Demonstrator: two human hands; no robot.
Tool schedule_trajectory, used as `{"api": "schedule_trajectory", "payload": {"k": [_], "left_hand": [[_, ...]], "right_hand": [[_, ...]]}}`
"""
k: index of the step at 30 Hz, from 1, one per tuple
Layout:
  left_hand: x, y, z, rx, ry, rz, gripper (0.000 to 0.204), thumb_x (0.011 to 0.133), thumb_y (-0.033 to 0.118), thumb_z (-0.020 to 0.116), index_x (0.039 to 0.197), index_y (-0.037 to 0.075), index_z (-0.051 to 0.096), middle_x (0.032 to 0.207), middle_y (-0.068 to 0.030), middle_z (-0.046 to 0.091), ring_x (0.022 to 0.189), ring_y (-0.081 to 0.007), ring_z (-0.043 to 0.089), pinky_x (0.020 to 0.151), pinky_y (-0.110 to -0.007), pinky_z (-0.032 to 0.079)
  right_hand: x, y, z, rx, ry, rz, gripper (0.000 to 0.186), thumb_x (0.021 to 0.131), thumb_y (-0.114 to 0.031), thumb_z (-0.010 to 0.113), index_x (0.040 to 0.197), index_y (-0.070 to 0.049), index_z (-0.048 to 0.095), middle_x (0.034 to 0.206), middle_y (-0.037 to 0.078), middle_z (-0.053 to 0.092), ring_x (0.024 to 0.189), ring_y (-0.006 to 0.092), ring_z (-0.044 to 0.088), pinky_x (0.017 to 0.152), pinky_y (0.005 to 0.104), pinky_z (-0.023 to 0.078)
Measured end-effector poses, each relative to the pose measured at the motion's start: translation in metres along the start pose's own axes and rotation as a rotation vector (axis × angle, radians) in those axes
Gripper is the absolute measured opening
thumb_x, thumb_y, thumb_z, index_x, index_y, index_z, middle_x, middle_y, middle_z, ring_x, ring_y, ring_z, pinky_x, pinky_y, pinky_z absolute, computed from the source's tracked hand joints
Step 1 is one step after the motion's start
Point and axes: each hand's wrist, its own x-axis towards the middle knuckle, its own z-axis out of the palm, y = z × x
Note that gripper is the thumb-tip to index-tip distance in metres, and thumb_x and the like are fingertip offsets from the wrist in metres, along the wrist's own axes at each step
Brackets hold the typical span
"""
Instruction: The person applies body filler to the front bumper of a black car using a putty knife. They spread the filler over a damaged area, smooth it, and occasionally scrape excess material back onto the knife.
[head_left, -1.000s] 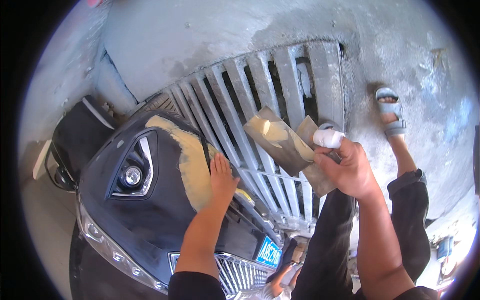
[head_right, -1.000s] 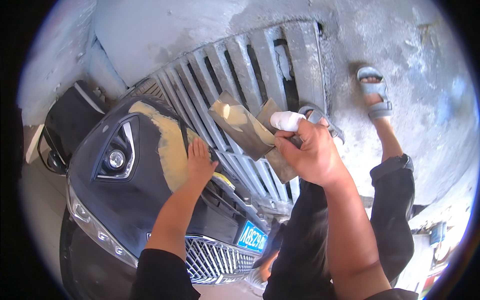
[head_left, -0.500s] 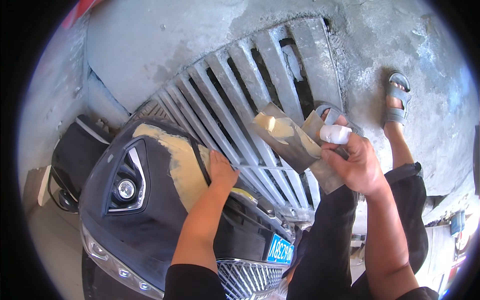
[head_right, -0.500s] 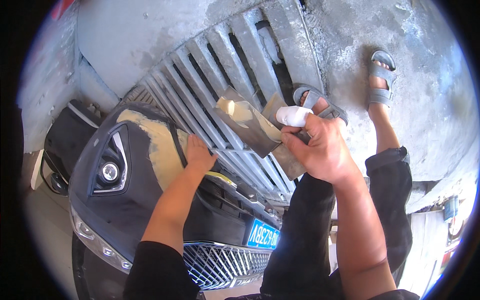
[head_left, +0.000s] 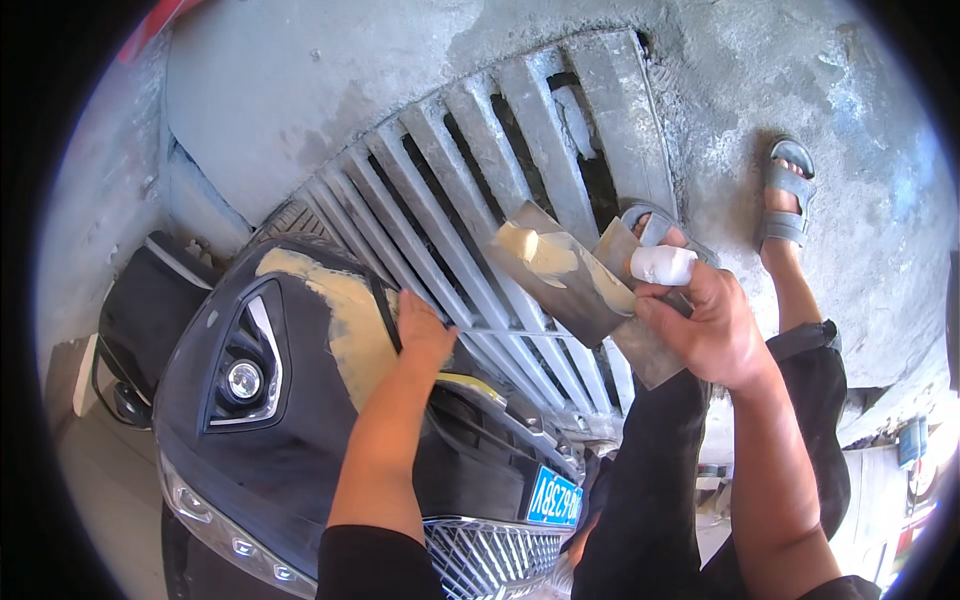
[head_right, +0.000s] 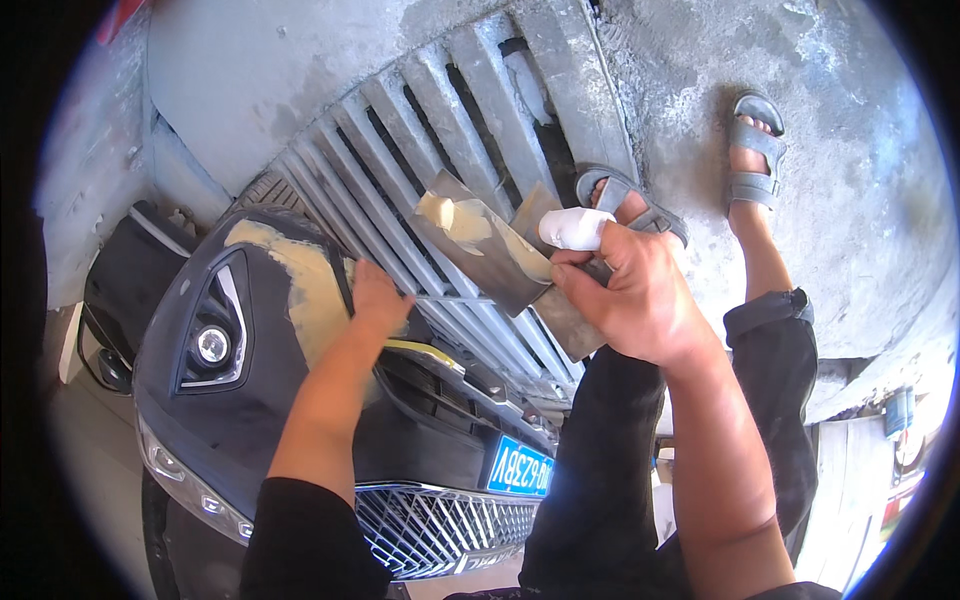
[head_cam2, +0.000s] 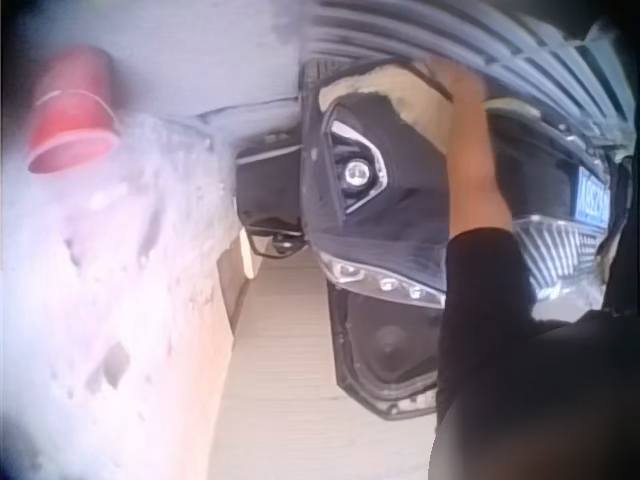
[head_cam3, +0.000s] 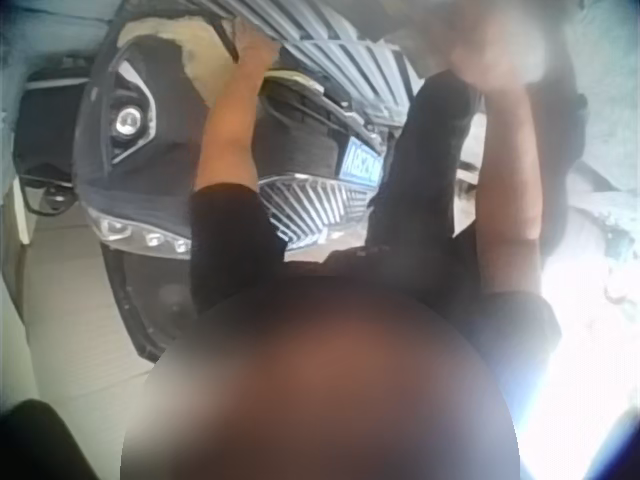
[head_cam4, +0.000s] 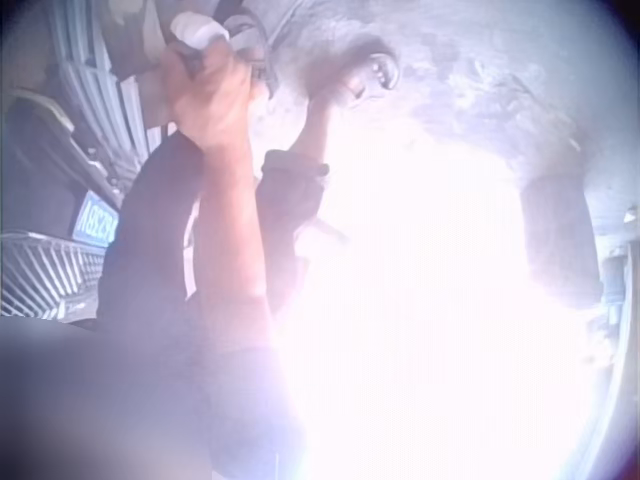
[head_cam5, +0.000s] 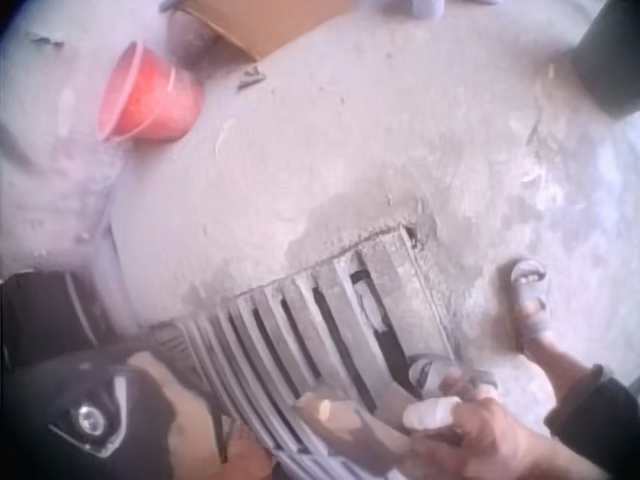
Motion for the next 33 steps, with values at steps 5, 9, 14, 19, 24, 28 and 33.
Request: {"api": "schedule_trajectory", "payload": {"k": [5, 9, 14, 19, 24, 28, 33], "left_hand": [[-0.035, 0.052, 0.021, -0.016, 0.072, 0.126, 0.088, 0.098, 0.063, 0.035, 0.151, -0.006, 0.030, 0.160, -0.0221, 0.028, 0.151, -0.0350, 0.017, 0.123, -0.046, 0.003], [-0.062, 0.070, 0.033, -0.059, 0.133, 0.127, 0.091, 0.097, 0.062, 0.040, 0.152, -0.009, 0.024, 0.161, -0.0249, 0.021, 0.152, -0.0366, 0.013, 0.124, -0.046, 0.002], [-0.099, 0.091, 0.042, -0.110, 0.121, 0.145, 0.093, 0.096, 0.062, 0.042, 0.153, -0.008, 0.021, 0.163, -0.0247, 0.013, 0.153, -0.0372, 0.008, 0.124, -0.046, 0.001], [-0.110, 0.083, 0.049, -0.204, 0.128, 0.146, 0.092, 0.096, 0.062, 0.042, 0.154, -0.007, 0.021, 0.164, -0.0240, 0.010, 0.153, -0.0362, 0.003, 0.124, -0.047, -0.001], [-0.126, 0.081, 0.052, -0.168, 0.173, 0.071, 0.093, 0.093, 0.061, 0.049, 0.152, -0.007, 0.027, 0.163, -0.0245, 0.015, 0.152, -0.0413, 0.006, 0.123, -0.051, -0.001], [-0.129, 0.072, 0.044, -0.154, 0.154, 0.022, 0.094, 0.093, 0.062, 0.046, 0.153, -0.007, 0.026, 0.162, -0.0265, 0.015, 0.151, -0.0437, 0.007, 0.122, -0.053, -0.001], [-0.111, 0.046, 0.028, -0.125, 0.128, -0.056, 0.094, 0.095, 0.064, 0.040, 0.153, -0.008, 0.022, 0.162, -0.0288, 0.014, 0.151, -0.0438, 0.007, 0.122, -0.053, -0.001]], "right_hand": [[-0.001, -0.001, 0.001, -0.003, -0.023, -0.029, 0.023, 0.081, -0.009, 0.072, 0.103, -0.001, 0.071, 0.078, 0.013, 0.072, 0.070, 0.0254, 0.071, 0.068, 0.0333, 0.054], [-0.004, -0.008, -0.007, -0.068, -0.064, -0.051, 0.019, 0.081, -0.009, 0.072, 0.098, 0.000, 0.071, 0.074, 0.014, 0.070, 0.069, 0.0264, 0.071, 0.067, 0.0348, 0.053], [-0.008, -0.011, -0.019, -0.012, -0.052, 0.074, 0.014, 0.080, -0.007, 0.070, 0.092, 0.001, 0.071, 0.072, 0.015, 0.069, 0.068, 0.0306, 0.069, 0.068, 0.0356, 0.052], [-0.008, -0.007, -0.018, -0.028, -0.065, -0.044, 0.017, 0.081, -0.006, 0.070, 0.097, 0.001, 0.070, 0.073, 0.015, 0.069, 0.067, 0.0294, 0.069, 0.066, 0.0350, 0.052], [-0.008, -0.006, -0.016, -0.035, -0.065, -0.083, 0.020, 0.081, -0.006, 0.070, 0.099, 0.001, 0.071, 0.074, 0.014, 0.069, 0.067, 0.0271, 0.070, 0.065, 0.0342, 0.052], [-0.007, -0.009, -0.015, -0.031, -0.093, -0.030, 0.019, 0.081, -0.006, 0.070, 0.098, 0.001, 0.071, 0.073, 0.014, 0.069, 0.067, 0.0272, 0.070, 0.066, 0.0339, 0.052], [-0.005, -0.010, -0.014, -0.025, -0.180, 0.041, 0.017, 0.082, -0.005, 0.070, 0.098, 0.002, 0.069, 0.080, 0.013, 0.070, 0.074, 0.0225, 0.068, 0.071, 0.0333, 0.052]]}}
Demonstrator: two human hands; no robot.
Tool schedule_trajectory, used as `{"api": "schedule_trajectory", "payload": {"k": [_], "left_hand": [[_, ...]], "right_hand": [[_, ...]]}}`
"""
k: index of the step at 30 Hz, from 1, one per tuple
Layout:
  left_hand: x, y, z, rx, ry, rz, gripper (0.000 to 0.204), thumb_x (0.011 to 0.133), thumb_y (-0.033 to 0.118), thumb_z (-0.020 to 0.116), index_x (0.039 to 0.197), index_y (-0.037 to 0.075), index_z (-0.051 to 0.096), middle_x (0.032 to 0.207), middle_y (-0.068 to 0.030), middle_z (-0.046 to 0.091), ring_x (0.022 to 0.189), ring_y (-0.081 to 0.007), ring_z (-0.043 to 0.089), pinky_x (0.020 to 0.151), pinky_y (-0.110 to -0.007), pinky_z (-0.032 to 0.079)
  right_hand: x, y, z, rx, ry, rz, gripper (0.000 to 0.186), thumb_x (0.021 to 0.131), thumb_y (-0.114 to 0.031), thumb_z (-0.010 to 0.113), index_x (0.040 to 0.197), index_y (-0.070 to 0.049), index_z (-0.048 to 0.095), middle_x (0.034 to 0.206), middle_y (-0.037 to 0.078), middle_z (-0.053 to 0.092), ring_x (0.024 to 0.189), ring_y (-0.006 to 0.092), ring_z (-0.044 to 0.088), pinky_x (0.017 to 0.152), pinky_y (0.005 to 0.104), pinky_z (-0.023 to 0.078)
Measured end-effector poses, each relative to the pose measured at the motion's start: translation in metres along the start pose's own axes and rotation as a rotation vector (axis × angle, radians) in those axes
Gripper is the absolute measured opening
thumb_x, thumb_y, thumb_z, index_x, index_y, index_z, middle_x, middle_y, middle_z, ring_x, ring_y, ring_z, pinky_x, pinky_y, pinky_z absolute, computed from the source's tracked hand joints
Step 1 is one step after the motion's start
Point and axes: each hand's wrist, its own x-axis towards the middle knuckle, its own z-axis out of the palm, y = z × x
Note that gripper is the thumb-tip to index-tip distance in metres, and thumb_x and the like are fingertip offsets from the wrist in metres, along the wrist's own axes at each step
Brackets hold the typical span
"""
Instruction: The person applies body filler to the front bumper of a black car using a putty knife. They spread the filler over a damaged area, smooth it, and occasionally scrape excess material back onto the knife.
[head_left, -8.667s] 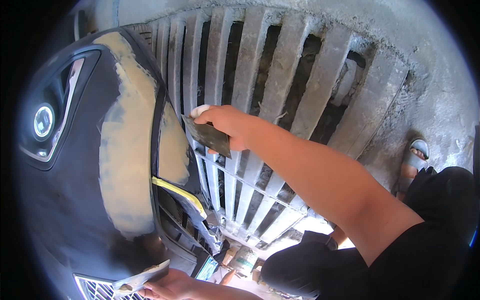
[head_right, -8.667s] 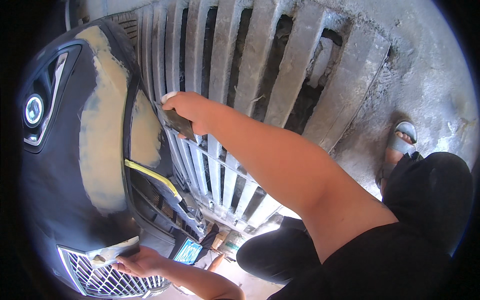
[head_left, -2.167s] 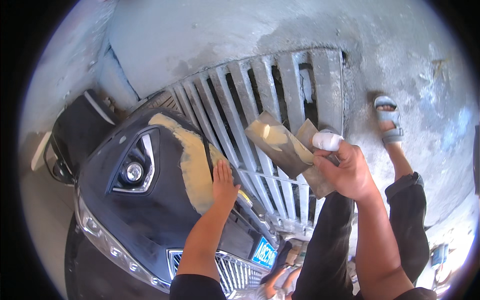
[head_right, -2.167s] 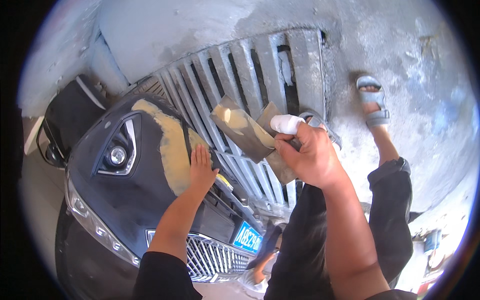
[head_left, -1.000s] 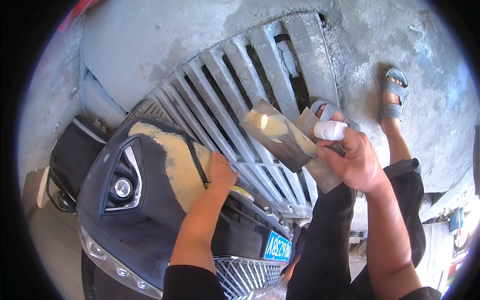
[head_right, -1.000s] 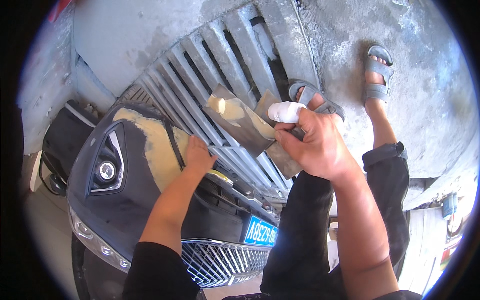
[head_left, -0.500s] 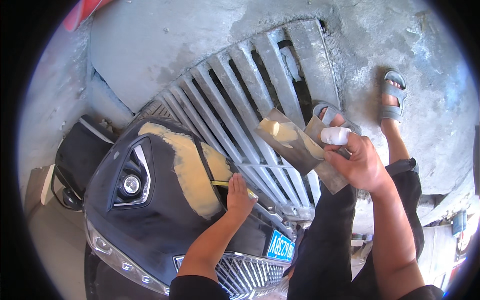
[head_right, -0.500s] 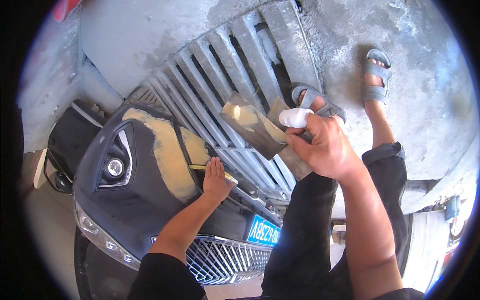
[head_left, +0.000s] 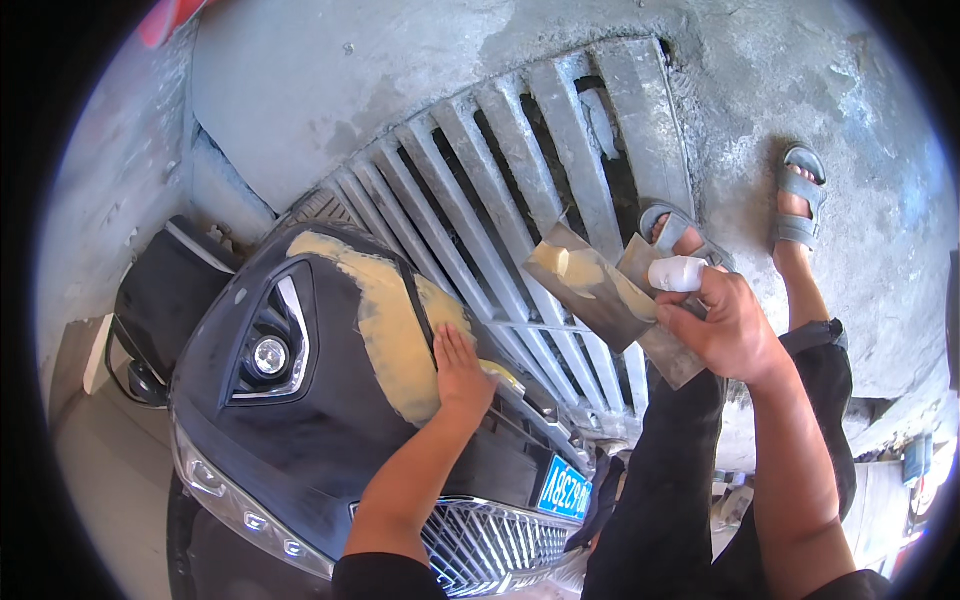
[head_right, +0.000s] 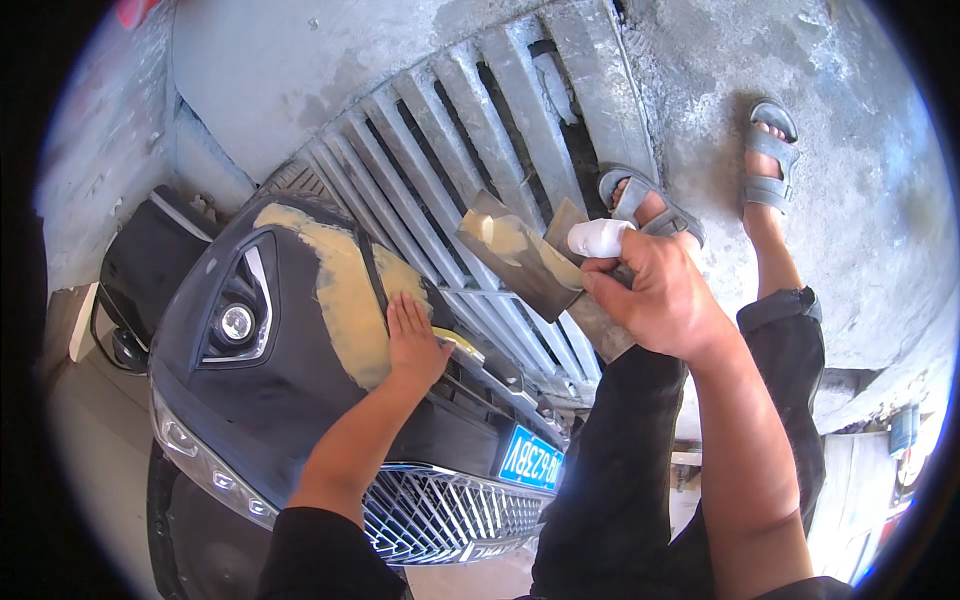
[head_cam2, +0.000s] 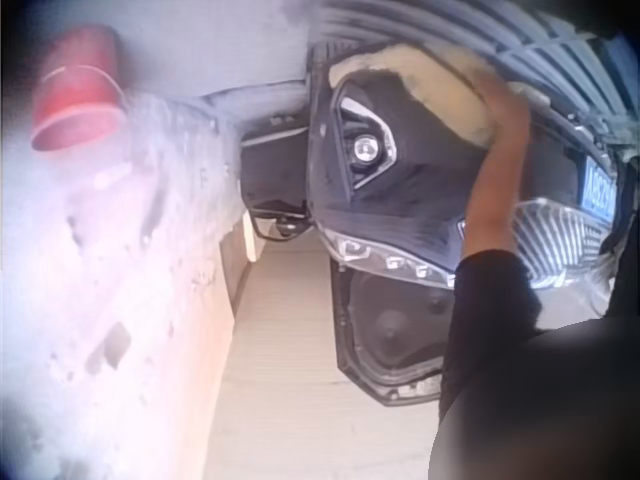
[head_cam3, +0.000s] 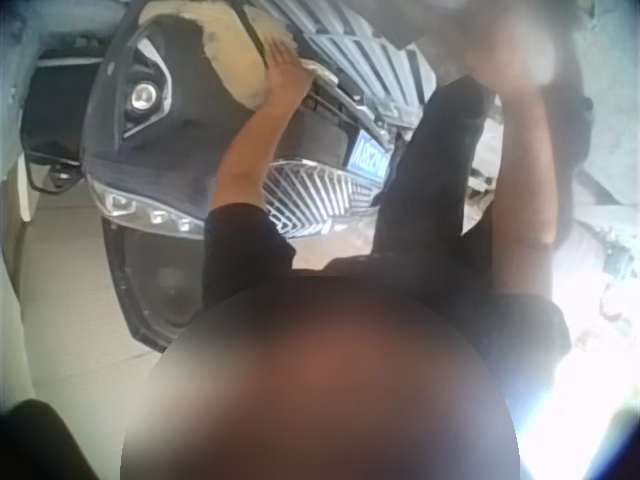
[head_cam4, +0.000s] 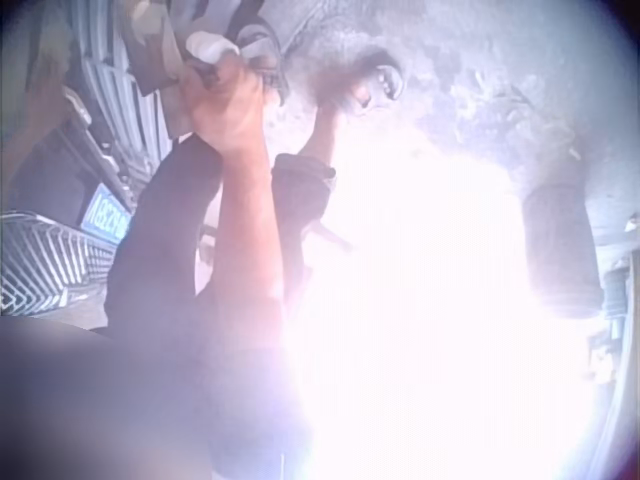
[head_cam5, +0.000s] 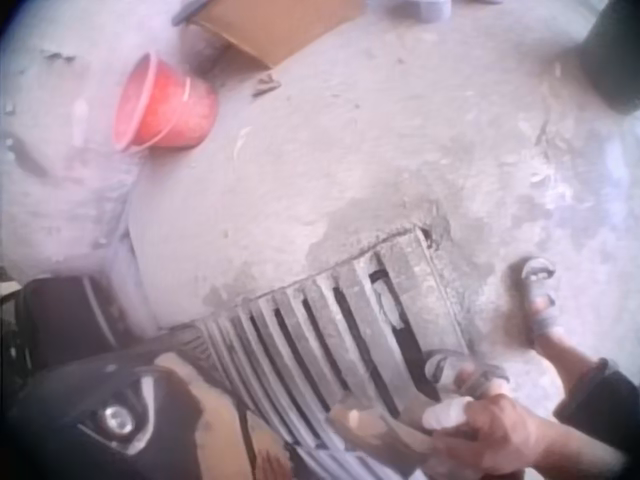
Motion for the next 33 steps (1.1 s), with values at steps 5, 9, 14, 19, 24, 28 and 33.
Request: {"api": "schedule_trajectory", "payload": {"k": [5, 9, 14, 19, 24, 28, 33], "left_hand": [[0.035, -0.019, -0.008, 0.002, 0.047, -0.060, 0.094, 0.096, 0.064, 0.038, 0.154, -0.007, 0.021, 0.163, -0.0268, 0.013, 0.152, -0.0424, 0.006, 0.122, -0.052, -0.001], [0.081, -0.039, -0.015, 0.003, 0.043, -0.131, 0.092, 0.097, 0.064, 0.037, 0.154, -0.007, 0.023, 0.163, -0.0241, 0.015, 0.153, -0.0397, 0.007, 0.123, -0.050, -0.001], [0.115, -0.048, -0.022, 0.060, -0.033, -0.099, 0.092, 0.095, 0.066, 0.037, 0.151, -0.007, 0.031, 0.161, -0.0243, 0.024, 0.152, -0.0392, 0.012, 0.122, -0.049, 0.000], [0.094, -0.006, -0.019, 0.054, -0.070, -0.008, 0.091, 0.095, 0.066, 0.037, 0.148, -0.008, 0.037, 0.159, -0.0255, 0.027, 0.150, -0.0404, 0.018, 0.122, -0.050, 0.002], [0.082, -0.002, -0.022, -0.020, -0.100, 0.057, 0.086, 0.095, 0.065, 0.041, 0.147, -0.004, 0.042, 0.157, -0.0256, 0.031, 0.149, -0.0393, 0.021, 0.122, -0.048, 0.005], [0.075, -0.001, -0.027, -0.278, -0.152, 0.194, 0.072, 0.094, 0.062, 0.045, 0.134, 0.004, 0.060, 0.140, -0.0212, 0.054, 0.138, -0.0386, 0.041, 0.119, -0.048, 0.020], [0.023, 0.061, -0.019, -0.798, -0.132, 0.412, 0.059, 0.093, 0.056, 0.052, 0.115, 0.004, 0.069, 0.119, -0.0209, 0.067, 0.114, -0.0385, 0.062, 0.099, -0.050, 0.047]], "right_hand": [[0.001, 0.003, 0.001, -0.033, 0.050, -0.062, 0.016, 0.081, -0.005, 0.069, 0.095, 0.002, 0.070, 0.077, 0.014, 0.070, 0.072, 0.0289, 0.071, 0.069, 0.0341, 0.053], [0.001, 0.006, 0.000, 0.025, 0.054, -0.075, 0.018, 0.082, -0.004, 0.068, 0.099, 0.002, 0.069, 0.078, 0.015, 0.070, 0.072, 0.0295, 0.070, 0.069, 0.0351, 0.053], [0.001, 0.008, -0.003, -0.009, 0.005, -0.036, 0.021, 0.082, -0.002, 0.068, 0.102, 0.004, 0.068, 0.076, 0.016, 0.069, 0.070, 0.0269, 0.069, 0.067, 0.0353, 0.052], [0.000, 0.005, -0.002, 0.004, -0.030, -0.030, 0.022, 0.082, -0.002, 0.069, 0.103, 0.005, 0.067, 0.077, 0.016, 0.069, 0.069, 0.0260, 0.068, 0.066, 0.0345, 0.051], [-0.011, -0.004, -0.004, -0.128, -0.040, -0.072, 0.023, 0.081, -0.005, 0.071, 0.102, 0.005, 0.067, 0.079, 0.018, 0.069, 0.074, 0.0303, 0.068, 0.068, 0.0367, 0.051], [-0.034, -0.015, -0.017, -0.140, -0.093, -0.011, 0.019, 0.082, -0.007, 0.071, 0.097, 0.003, 0.068, 0.074, 0.019, 0.067, 0.068, 0.0312, 0.068, 0.062, 0.0380, 0.051], [-0.067, -0.041, -0.043, -0.254, -0.113, -0.004, 0.020, 0.081, -0.007, 0.071, 0.098, 0.002, 0.068, 0.078, 0.016, 0.070, 0.070, 0.0269, 0.070, 0.066, 0.0349, 0.053]]}}
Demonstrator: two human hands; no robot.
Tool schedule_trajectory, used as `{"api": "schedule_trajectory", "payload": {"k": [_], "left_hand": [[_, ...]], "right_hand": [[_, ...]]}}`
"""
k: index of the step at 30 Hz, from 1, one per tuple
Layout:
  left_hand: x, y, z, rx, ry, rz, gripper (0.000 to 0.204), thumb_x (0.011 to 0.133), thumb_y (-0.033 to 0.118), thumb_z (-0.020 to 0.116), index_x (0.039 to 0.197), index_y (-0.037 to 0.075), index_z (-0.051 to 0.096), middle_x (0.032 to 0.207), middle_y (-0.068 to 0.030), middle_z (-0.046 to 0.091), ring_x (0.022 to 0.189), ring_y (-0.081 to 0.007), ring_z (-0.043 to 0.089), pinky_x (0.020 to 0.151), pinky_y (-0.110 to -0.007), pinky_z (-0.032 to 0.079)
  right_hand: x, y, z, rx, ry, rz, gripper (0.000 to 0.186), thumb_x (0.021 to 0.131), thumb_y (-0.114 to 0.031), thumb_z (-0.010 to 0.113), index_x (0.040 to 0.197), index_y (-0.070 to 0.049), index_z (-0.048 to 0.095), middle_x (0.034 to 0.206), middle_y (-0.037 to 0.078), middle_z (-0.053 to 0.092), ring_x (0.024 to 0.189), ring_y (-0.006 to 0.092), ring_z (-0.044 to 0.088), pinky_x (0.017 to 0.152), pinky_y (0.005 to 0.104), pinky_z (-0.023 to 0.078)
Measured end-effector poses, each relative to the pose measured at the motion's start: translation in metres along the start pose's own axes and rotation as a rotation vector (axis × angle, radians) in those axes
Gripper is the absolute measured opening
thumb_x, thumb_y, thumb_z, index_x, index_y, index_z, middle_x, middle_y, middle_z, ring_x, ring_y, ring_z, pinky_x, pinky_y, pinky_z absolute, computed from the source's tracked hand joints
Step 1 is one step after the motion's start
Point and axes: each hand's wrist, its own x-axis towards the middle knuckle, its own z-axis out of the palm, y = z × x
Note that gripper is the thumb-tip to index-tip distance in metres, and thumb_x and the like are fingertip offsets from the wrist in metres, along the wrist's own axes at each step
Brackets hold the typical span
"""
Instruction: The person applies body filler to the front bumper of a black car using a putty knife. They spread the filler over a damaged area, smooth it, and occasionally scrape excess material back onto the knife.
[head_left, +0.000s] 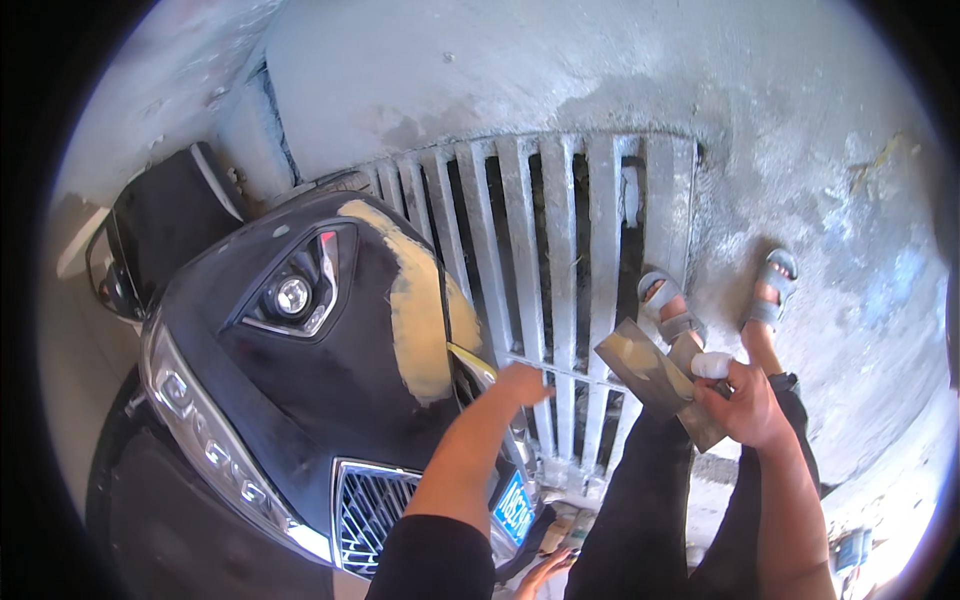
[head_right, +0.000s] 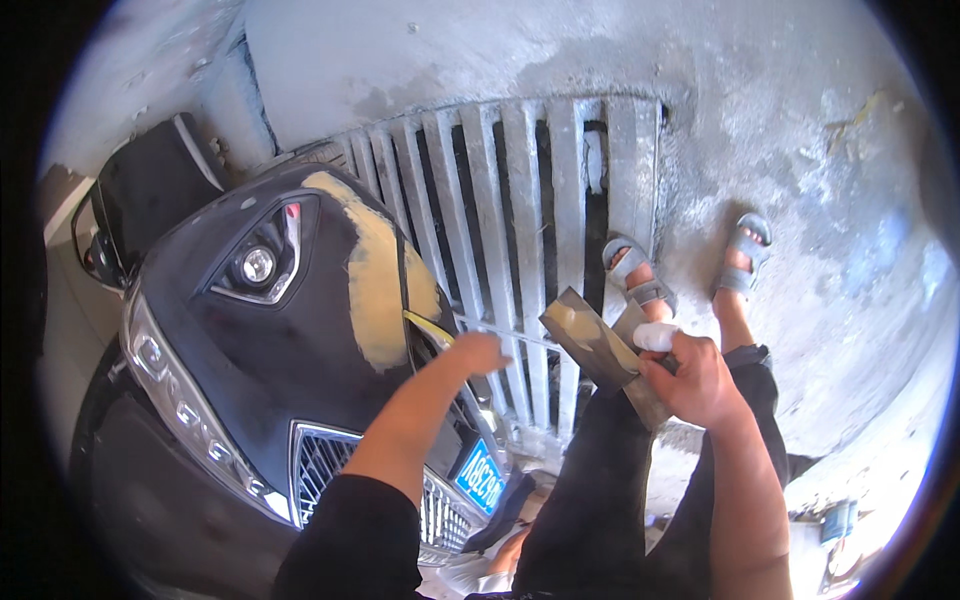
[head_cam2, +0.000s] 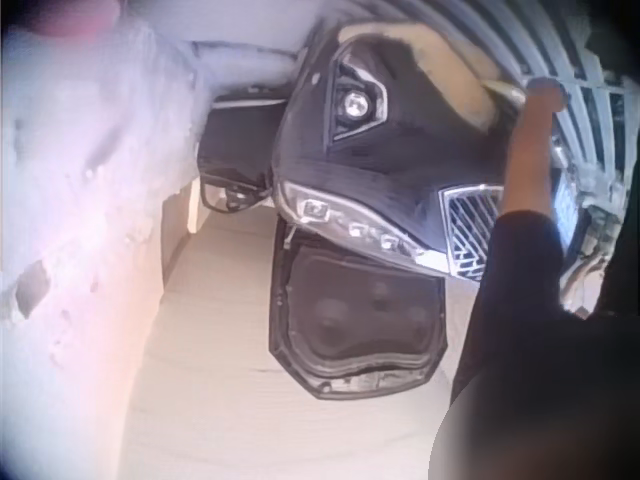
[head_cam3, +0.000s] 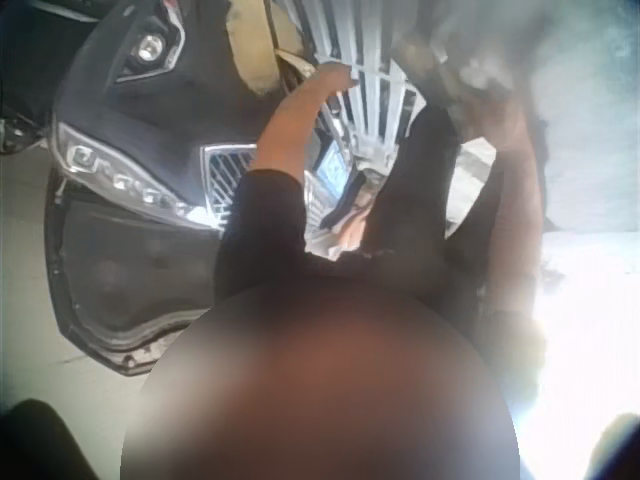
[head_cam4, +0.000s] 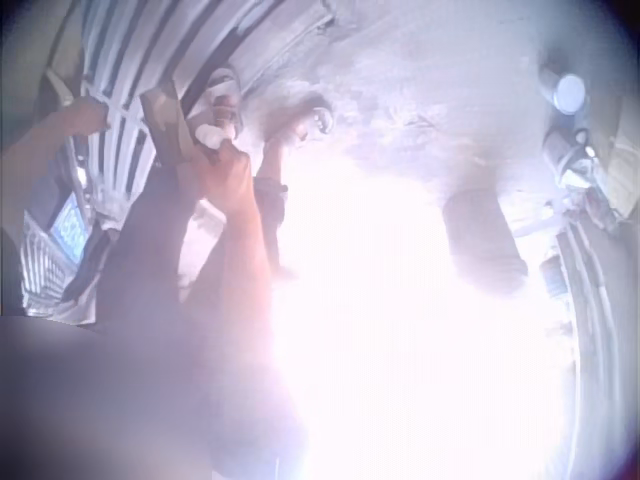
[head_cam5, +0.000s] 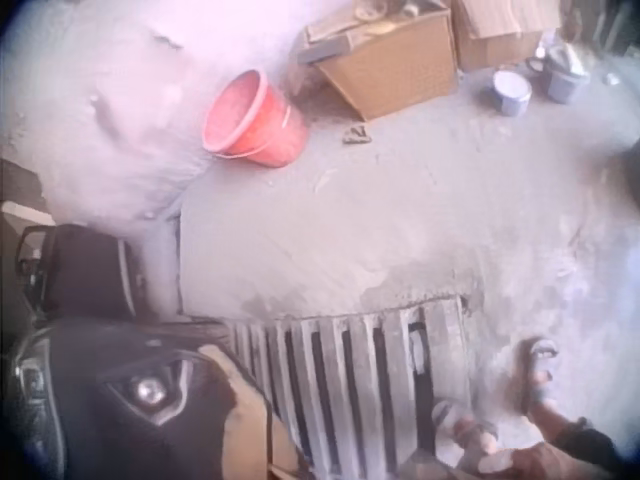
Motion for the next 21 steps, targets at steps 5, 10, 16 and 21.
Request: {"api": "schedule_trajectory", "payload": {"k": [5, 10, 16, 21], "left_hand": [[-0.057, 0.078, 0.096, -0.382, 0.307, 0.289, 0.037, 0.089, 0.025, 0.065, 0.118, 0.002, 0.064, 0.114, -0.0222, 0.063, 0.116, -0.0400, 0.056, 0.098, -0.048, 0.047], [-0.137, 0.165, 0.135, -0.915, 0.613, 0.257, 0.019, 0.091, 0.024, 0.059, 0.092, 0.007, 0.069, 0.091, -0.0159, 0.068, 0.092, -0.0369, 0.064, 0.081, -0.045, 0.050], [-0.244, 0.250, 0.121, -1.416, 0.781, 0.268, 0.025, 0.092, 0.031, 0.061, 0.099, 0.009, 0.070, 0.093, -0.0117, 0.071, 0.089, -0.0319, 0.067, 0.081, -0.041, 0.052], [-0.322, 0.286, 0.132, -1.603, 1.134, 0.218, 0.028, 0.095, 0.032, 0.059, 0.102, 0.008, 0.069, 0.090, -0.0126, 0.071, 0.085, -0.0307, 0.069, 0.077, -0.040, 0.053]], "right_hand": [[-0.035, -0.037, -0.033, -0.063, -0.028, -0.092, 0.021, 0.081, 0.001, 0.067, 0.102, 0.001, 0.066, 0.089, 0.008, 0.066, 0.086, 0.0188, 0.065, 0.080, 0.0304, 0.050], [-0.068, -0.098, -0.052, -0.102, -0.162, -0.114, 0.023, 0.084, -0.004, 0.069, 0.107, 0.001, 0.066, 0.089, 0.006, 0.065, 0.082, 0.0156, 0.063, 0.077, 0.0310, 0.051], [-0.111, -0.184, -0.060, -0.332, -0.326, -0.109, 0.027, 0.084, -0.008, 0.072, 0.108, 0.002, 0.066, 0.089, 0.003, 0.066, 0.079, 0.0104, 0.059, 0.074, 0.0281, 0.050], [-0.150, -0.236, -0.034, -0.401, -0.432, -0.178, 0.029, 0.085, -0.007, 0.070, 0.111, 0.003, 0.064, 0.090, 0.002, 0.065, 0.081, 0.0094, 0.058, 0.074, 0.0259, 0.048]]}}
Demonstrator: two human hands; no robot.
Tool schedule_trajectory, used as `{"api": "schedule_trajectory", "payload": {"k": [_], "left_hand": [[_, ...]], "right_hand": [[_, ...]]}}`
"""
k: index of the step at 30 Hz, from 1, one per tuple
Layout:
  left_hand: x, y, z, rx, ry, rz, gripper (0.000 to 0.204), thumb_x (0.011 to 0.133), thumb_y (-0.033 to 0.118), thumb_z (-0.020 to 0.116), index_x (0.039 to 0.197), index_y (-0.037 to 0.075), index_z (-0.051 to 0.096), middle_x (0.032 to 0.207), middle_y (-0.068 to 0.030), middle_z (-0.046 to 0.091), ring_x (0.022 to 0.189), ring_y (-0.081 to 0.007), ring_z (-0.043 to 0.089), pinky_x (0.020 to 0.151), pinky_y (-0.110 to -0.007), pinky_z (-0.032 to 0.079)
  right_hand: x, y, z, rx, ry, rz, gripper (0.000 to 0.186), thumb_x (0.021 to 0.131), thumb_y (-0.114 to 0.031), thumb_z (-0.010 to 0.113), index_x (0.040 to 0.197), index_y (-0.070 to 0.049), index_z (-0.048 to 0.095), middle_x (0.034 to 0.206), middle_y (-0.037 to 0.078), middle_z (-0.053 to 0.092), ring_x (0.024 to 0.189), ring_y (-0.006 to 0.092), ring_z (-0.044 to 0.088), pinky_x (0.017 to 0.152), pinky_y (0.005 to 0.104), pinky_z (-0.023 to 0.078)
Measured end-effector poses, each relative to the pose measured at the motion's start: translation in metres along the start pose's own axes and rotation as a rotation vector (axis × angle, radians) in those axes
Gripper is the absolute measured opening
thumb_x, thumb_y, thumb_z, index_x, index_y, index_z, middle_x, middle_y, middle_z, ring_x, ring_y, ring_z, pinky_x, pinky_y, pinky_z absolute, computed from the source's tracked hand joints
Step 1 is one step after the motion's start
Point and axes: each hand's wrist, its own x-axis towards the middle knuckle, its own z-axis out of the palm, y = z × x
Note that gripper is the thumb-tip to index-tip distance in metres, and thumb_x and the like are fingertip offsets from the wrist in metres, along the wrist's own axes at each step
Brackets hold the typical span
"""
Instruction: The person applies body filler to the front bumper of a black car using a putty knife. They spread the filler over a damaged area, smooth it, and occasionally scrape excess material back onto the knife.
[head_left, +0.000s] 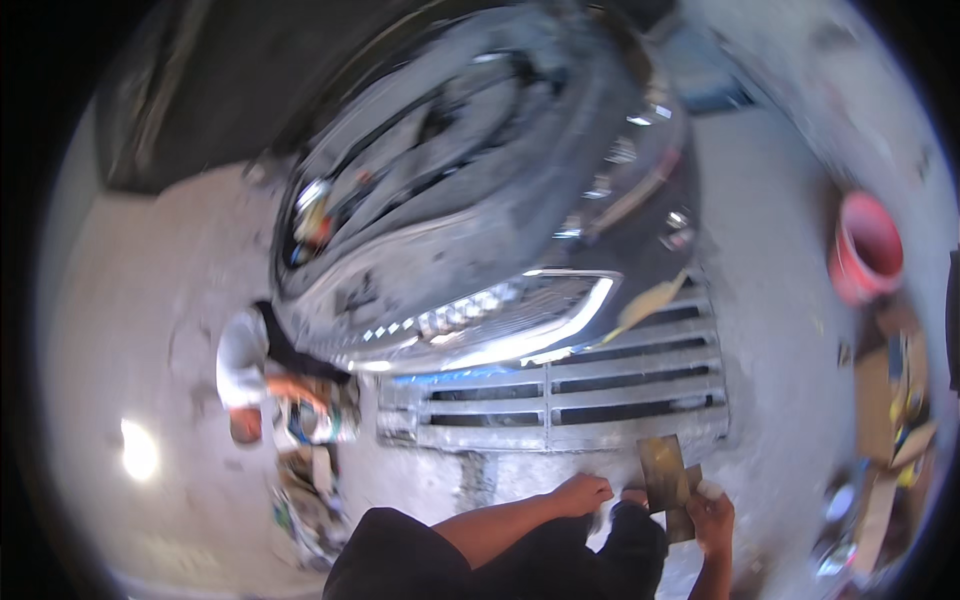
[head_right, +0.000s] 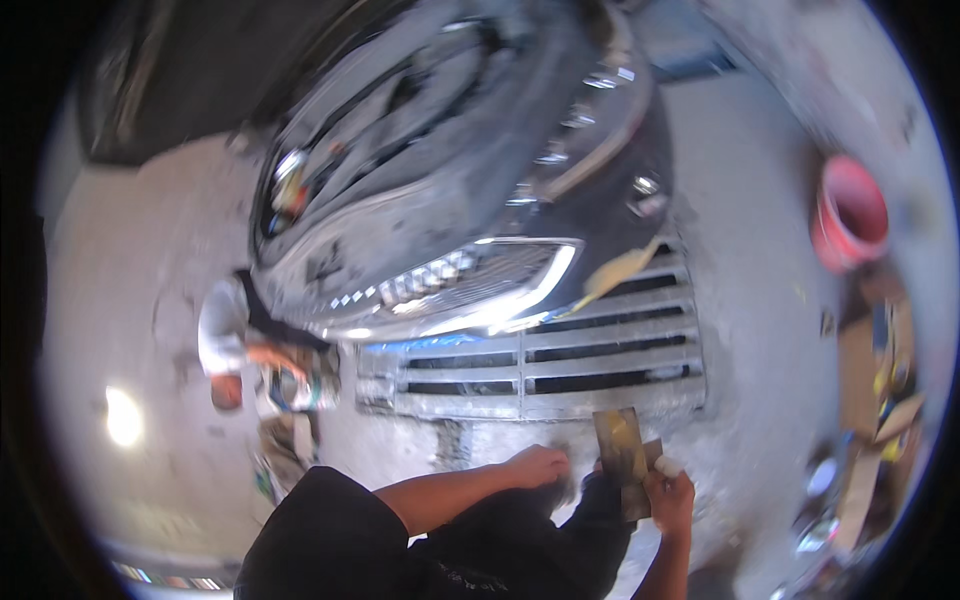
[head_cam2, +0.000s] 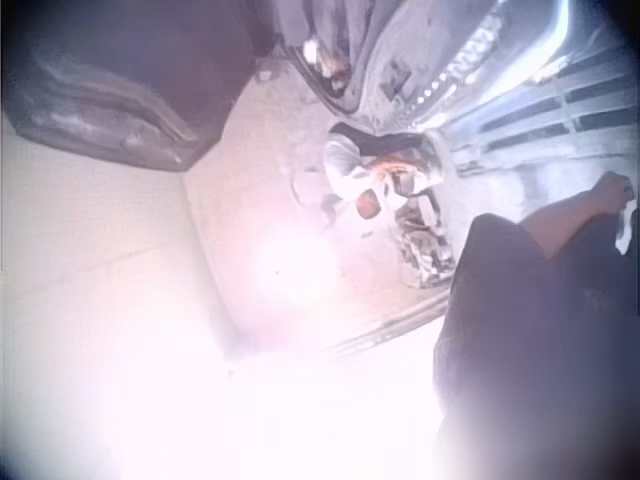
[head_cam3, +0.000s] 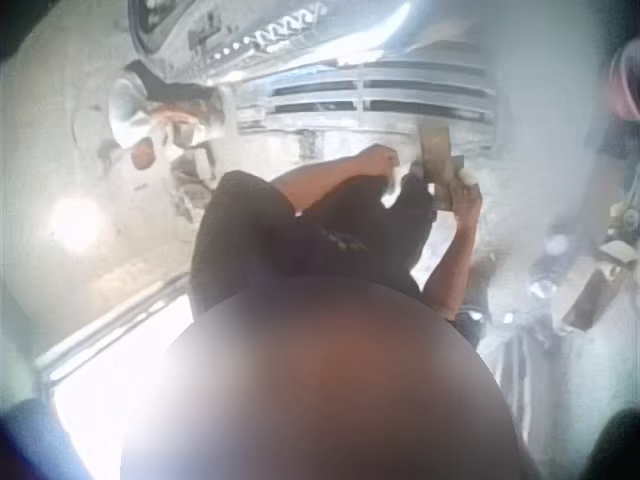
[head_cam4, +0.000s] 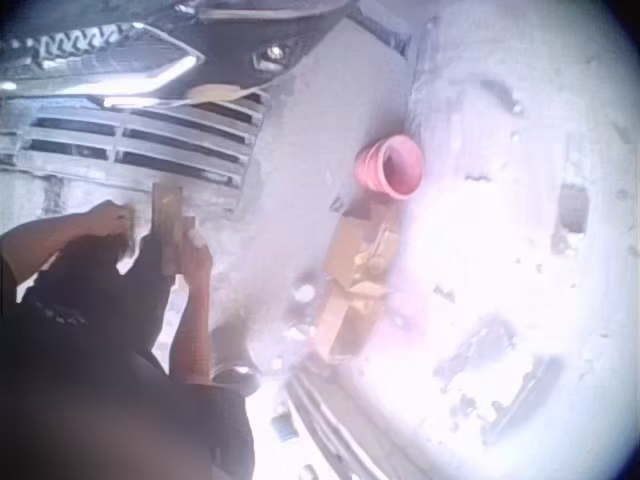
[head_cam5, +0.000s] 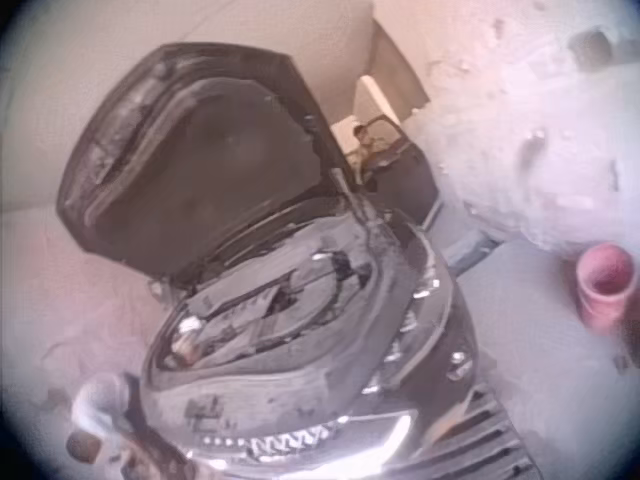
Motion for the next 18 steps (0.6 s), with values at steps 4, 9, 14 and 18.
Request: {"api": "schedule_trajectory", "payload": {"k": [4, 9, 14, 18], "left_hand": [[-0.060, 0.012, -0.002, -0.170, 0.160, -0.026, 0.031, 0.095, 0.036, 0.060, 0.102, 0.007, 0.069, 0.091, -0.0146, 0.072, 0.084, -0.0323, 0.070, 0.074, -0.041, 0.054], [-0.134, -0.028, 0.021, -0.303, 0.446, 0.013, 0.027, 0.094, 0.033, 0.062, 0.098, 0.007, 0.067, 0.090, -0.0178, 0.069, 0.085, -0.0368, 0.067, 0.076, -0.043, 0.052], [-0.231, -0.049, 0.050, -0.451, 0.707, -0.052, 0.021, 0.096, 0.027, 0.059, 0.101, 0.007, 0.066, 0.090, -0.0174, 0.069, 0.087, -0.0364, 0.067, 0.079, -0.042, 0.052], [-0.317, -0.027, 0.049, -0.658, 0.719, -0.133, 0.024, 0.100, 0.021, 0.053, 0.114, 0.007, 0.066, 0.099, -0.0124, 0.070, 0.090, -0.0233, 0.068, 0.080, -0.035, 0.053]], "right_hand": [[-0.020, -0.044, 0.020, -0.170, -0.188, -0.092, 0.028, 0.086, -0.004, 0.069, 0.113, 0.004, 0.062, 0.092, 0.003, 0.065, 0.084, 0.0104, 0.059, 0.078, 0.0268, 0.049], [-0.060, -0.068, 0.071, -0.205, -0.295, -0.191, 0.035, 0.086, -0.001, 0.070, 0.120, 0.003, 0.059, 0.095, 0.006, 0.067, 0.090, 0.0135, 0.063, 0.082, 0.0289, 0.051], [-0.106, -0.078, 0.131, -0.130, -0.483, -0.203, 0.040, 0.086, -0.001, 0.071, 0.124, 0.002, 0.058, 0.099, 0.008, 0.068, 0.092, 0.0148, 0.064, 0.085, 0.0295, 0.051], [-0.142, -0.087, 0.172, -0.223, -0.588, -0.247, 0.039, 0.086, -0.002, 0.071, 0.123, 0.002, 0.060, 0.101, 0.008, 0.069, 0.091, 0.0132, 0.064, 0.085, 0.0281, 0.050]]}}
